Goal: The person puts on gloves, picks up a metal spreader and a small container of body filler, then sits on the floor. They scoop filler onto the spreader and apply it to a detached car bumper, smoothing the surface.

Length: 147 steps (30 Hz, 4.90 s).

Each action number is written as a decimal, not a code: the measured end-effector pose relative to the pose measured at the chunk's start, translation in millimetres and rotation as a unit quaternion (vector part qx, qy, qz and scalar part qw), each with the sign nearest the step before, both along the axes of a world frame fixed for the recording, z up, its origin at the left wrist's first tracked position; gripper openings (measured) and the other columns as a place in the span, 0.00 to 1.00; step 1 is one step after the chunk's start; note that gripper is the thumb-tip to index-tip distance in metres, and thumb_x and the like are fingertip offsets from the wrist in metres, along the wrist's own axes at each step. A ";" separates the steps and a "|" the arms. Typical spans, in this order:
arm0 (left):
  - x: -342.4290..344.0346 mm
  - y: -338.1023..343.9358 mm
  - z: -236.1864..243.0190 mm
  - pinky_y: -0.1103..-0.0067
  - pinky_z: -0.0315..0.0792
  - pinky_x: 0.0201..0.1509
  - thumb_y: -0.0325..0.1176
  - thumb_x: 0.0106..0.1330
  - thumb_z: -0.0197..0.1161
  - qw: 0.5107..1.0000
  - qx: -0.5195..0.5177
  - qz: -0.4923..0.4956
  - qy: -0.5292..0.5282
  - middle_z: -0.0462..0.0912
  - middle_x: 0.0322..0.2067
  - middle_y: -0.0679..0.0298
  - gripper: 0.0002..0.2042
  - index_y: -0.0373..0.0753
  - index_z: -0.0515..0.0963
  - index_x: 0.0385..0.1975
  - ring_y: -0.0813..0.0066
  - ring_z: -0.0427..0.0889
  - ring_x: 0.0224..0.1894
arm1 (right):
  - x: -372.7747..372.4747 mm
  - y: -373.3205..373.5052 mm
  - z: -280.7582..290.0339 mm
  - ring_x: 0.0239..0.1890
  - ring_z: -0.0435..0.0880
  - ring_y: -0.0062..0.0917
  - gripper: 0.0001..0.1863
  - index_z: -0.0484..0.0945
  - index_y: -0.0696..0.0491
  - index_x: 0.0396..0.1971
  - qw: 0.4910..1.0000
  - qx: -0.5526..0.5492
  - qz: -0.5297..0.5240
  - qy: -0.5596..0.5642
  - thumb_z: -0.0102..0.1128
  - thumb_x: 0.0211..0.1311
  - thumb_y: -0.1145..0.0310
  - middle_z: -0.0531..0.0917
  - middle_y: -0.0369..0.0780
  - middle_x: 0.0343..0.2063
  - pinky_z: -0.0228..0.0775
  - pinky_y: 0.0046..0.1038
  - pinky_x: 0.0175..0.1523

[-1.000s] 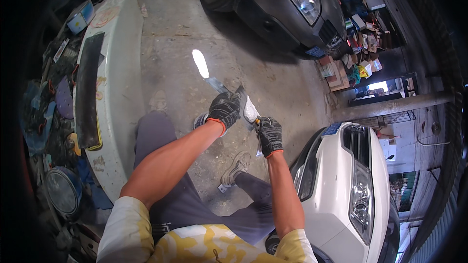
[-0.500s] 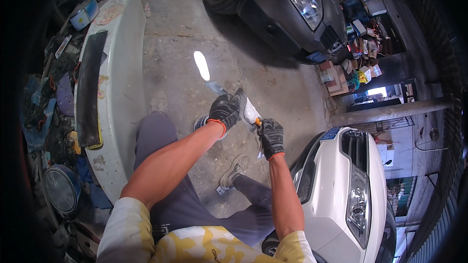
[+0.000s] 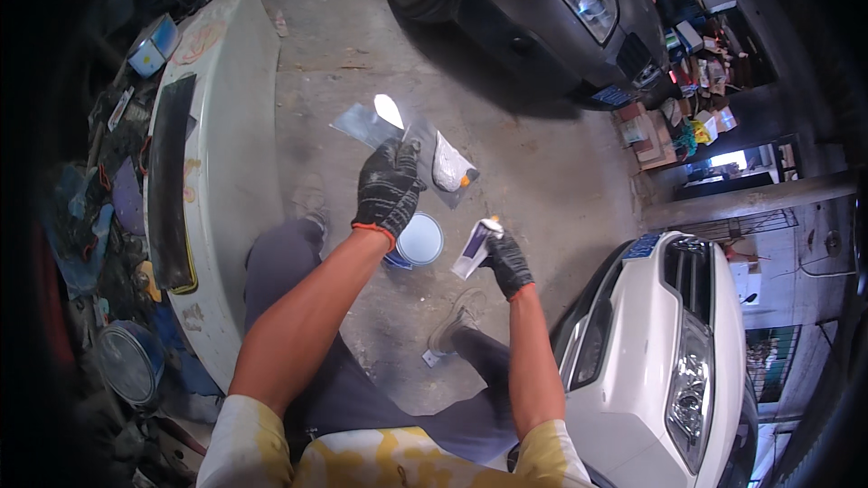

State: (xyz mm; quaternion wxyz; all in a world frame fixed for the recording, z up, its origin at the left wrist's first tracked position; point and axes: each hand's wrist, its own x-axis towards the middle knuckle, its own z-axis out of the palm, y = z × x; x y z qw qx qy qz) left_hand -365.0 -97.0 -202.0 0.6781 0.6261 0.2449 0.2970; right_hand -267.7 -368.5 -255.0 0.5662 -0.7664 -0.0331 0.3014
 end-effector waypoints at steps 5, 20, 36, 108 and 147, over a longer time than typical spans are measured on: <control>-9.3 16.0 2.6 0.66 0.73 0.43 0.30 0.65 0.52 0.986 0.161 -0.008 0.038 0.78 0.39 0.46 0.12 0.30 0.75 0.43 0.52 0.78 0.40 | 16.3 27.1 -133.1 0.32 0.82 0.26 0.14 0.73 0.58 0.45 0.981 -0.168 0.015 0.099 0.53 0.62 0.67 0.81 0.42 0.33 0.79 0.31 0.29; -10.4 -21.6 7.9 0.78 0.75 0.35 0.31 0.68 0.52 0.896 0.257 -0.354 -0.078 0.80 0.37 0.54 0.12 0.30 0.75 0.45 0.73 0.79 0.33 | 25.6 4.9 -99.2 0.39 0.80 0.27 0.10 0.76 0.56 0.40 0.857 -0.188 0.148 -0.455 0.46 0.65 0.72 0.82 0.40 0.34 0.71 0.29 0.49; -106.6 -71.9 33.4 0.76 0.82 0.28 0.35 0.68 0.54 0.939 -0.279 -0.198 0.038 0.73 0.41 0.55 0.17 0.30 0.66 0.49 0.67 0.82 0.33 | -114.8 -65.0 95.5 0.37 0.77 0.17 0.16 0.72 0.53 0.48 0.948 0.257 -0.172 -0.080 0.58 0.60 0.70 0.78 0.33 0.37 0.72 0.23 0.40; -128.8 -83.0 56.6 0.72 0.70 0.26 0.33 0.68 0.51 0.975 0.126 -0.182 -0.026 0.77 0.19 0.57 0.10 0.30 0.73 0.35 0.66 0.78 0.20 | -171.6 -12.3 197.1 0.39 0.79 0.39 0.17 0.80 0.52 0.38 0.802 -0.071 0.114 -0.582 0.57 0.46 0.81 0.81 0.43 0.34 0.70 0.35 0.45; -129.1 -72.9 56.3 0.72 0.75 0.31 0.28 0.67 0.50 0.912 0.398 -0.084 -0.050 0.78 0.36 0.49 0.09 0.31 0.72 0.43 0.62 0.79 0.27 | -184.4 -10.3 227.2 0.34 0.80 0.37 0.16 0.79 0.52 0.44 0.863 -0.150 0.148 -0.459 0.56 0.52 0.71 0.81 0.45 0.34 0.71 0.34 0.40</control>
